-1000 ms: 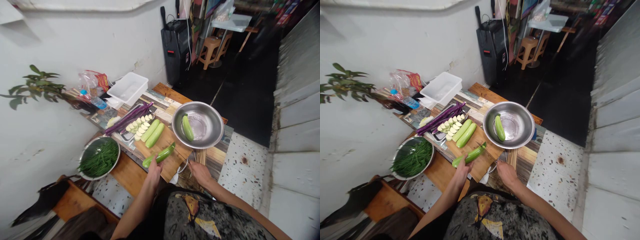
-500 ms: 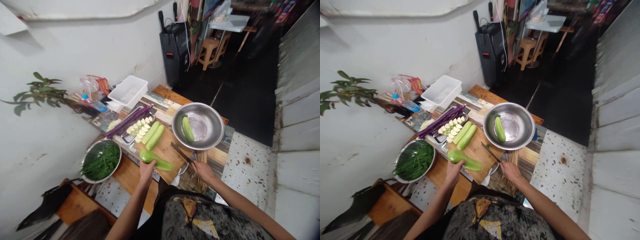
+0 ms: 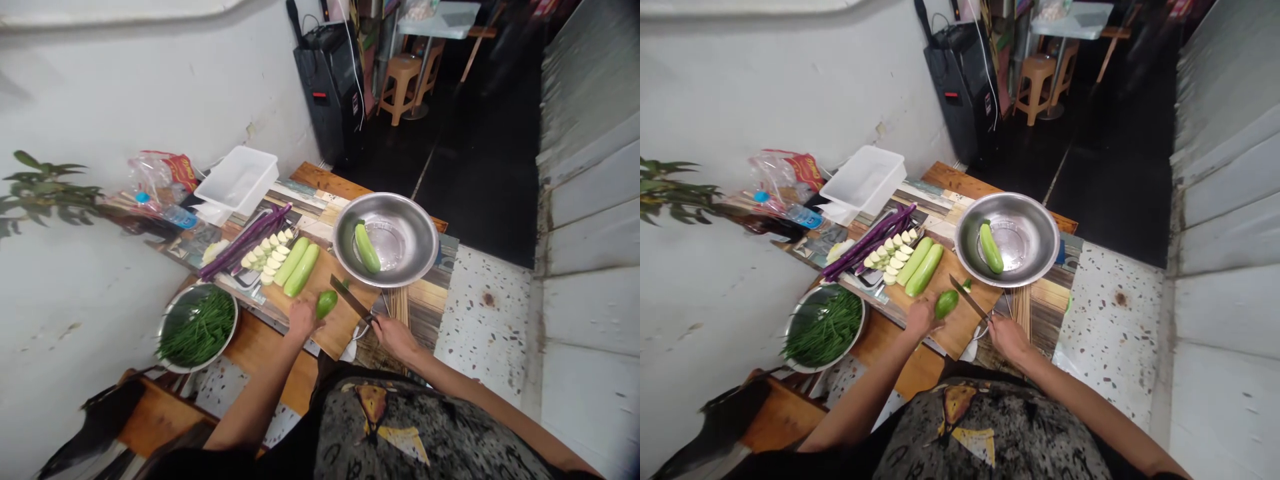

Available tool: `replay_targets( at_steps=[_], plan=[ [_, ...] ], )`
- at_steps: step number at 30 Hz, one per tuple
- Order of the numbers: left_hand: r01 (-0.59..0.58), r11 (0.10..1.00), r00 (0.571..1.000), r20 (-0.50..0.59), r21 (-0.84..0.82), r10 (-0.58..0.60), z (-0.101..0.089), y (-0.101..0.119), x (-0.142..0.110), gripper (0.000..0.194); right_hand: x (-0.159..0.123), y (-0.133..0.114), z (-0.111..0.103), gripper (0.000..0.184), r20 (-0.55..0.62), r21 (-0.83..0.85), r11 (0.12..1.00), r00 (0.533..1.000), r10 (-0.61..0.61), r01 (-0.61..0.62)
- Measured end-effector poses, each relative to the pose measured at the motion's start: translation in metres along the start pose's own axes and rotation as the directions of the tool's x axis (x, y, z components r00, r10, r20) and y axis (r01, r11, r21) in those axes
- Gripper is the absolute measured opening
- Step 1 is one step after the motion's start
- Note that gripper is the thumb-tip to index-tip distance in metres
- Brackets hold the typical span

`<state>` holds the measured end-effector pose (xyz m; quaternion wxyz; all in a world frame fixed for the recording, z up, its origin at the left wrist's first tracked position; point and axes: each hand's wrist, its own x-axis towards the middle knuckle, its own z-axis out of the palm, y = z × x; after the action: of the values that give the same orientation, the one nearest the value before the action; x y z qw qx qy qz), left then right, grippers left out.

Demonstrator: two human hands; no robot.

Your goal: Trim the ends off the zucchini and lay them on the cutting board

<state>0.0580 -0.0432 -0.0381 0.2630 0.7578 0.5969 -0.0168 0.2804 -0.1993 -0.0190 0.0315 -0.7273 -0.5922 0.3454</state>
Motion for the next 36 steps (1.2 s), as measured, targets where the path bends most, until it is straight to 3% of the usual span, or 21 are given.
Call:
replay_targets(
  at_steps=[3,13,18,21,26,32,36],
  plan=[
    [0.034,0.991,0.999,-0.022,-0.128,-0.037,0.0,0.0,0.001,0.079,-0.002,0.0,0.003,0.037,-0.014,0.023,1.0,1.0,0.005,-0.005],
    [0.003,0.978,0.998,-0.067,-0.207,-0.017,0.012,-0.007,0.008,0.077,-0.002,-0.002,0.005,0.038,-0.006,0.09,0.996,1.0,0.015,-0.014],
    [-0.006,0.998,1.0,-0.027,-0.068,0.004,0.009,-0.002,0.005,0.08,-0.003,-0.003,0.003,0.038,0.011,0.087,0.996,1.0,0.016,-0.017],
    [-0.004,0.994,0.999,0.038,0.113,0.0,0.006,0.002,0.005,0.084,-0.003,-0.003,0.005,0.037,0.01,0.062,0.998,1.0,-0.002,0.001],
    [-0.096,0.878,0.978,0.207,0.468,-0.004,0.004,0.008,0.006,0.09,0.002,-0.005,0.018,0.039,0.01,0.03,0.999,1.0,0.022,-0.023],
    [-0.116,0.848,0.975,0.221,0.517,-0.001,-0.004,0.013,0.001,0.088,0.019,-0.005,0.027,0.038,0.034,-0.027,1.0,0.999,0.004,-0.003],
    [-0.07,0.86,0.984,0.177,0.506,-0.024,-0.014,0.012,-0.003,0.084,0.011,0.006,0.021,0.039,-0.035,-0.018,0.999,0.999,-0.032,0.031]
  ],
)
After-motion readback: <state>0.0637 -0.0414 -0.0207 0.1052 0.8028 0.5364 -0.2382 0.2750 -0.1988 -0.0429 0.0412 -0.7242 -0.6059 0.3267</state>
